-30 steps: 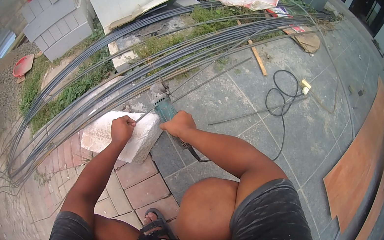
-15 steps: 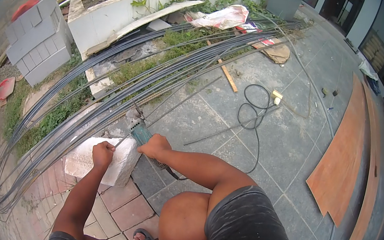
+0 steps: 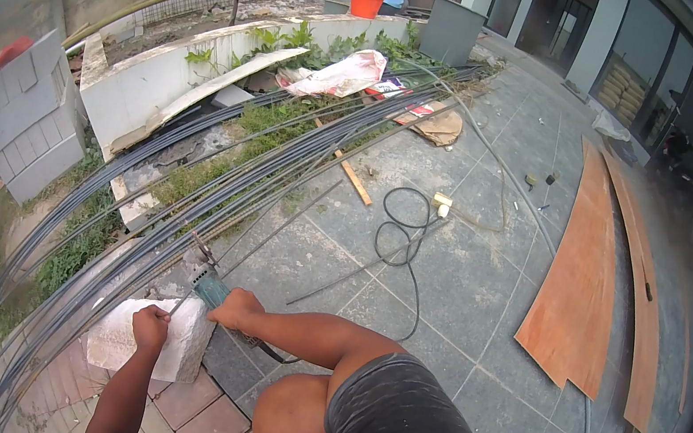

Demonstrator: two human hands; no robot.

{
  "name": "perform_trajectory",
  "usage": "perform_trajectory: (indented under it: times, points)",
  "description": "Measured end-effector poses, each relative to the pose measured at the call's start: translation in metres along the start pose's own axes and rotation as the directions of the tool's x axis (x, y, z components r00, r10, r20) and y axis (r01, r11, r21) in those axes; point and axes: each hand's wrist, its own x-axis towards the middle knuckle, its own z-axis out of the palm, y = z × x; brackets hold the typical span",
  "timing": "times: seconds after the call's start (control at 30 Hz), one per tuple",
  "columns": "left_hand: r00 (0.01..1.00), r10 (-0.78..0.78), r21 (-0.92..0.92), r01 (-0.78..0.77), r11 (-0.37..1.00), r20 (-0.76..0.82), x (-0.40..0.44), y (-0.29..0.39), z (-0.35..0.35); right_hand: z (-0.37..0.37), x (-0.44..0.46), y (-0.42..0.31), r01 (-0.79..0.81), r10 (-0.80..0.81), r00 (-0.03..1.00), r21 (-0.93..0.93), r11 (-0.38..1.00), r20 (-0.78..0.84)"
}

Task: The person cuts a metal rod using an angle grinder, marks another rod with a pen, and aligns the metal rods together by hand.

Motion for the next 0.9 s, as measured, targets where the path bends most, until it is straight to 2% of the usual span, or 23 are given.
perform_trajectory:
  times: [0.37,0.5,0.6,0.67,0.9]
  points:
    - [0.999,0.027,0.006,-0.027,1.000,-0.024,0.001,-0.005,0.005,-0.001,-0.001,-0.001,0.011,-0.011,1.000,-0.001,1.000,0.027]
    - [1.000,-0.016,-0.025,0.016,1.000,0.000,0.001,-0.002,0.001,-0.001,-0.002,-0.003,-0.015,0.014,0.999,0.009,1.000,0.038]
    - [0.999,0.032,-0.014,-0.033,0.999,-0.025,0.002,-0.008,0.008,-0.003,-0.003,-0.002,-0.002,0.002,1.000,0.000,1.000,0.021]
    - [0.999,-0.037,0.019,0.037,0.999,-0.005,0.001,-0.005,0.005,-0.002,-0.003,-0.002,0.004,-0.004,1.000,-0.001,1.000,0.016]
    - [1.000,-0.017,0.019,0.017,1.000,0.003,-0.001,0.000,0.000,0.005,0.000,-0.001,-0.003,0.003,1.000,-0.008,1.000,0.029]
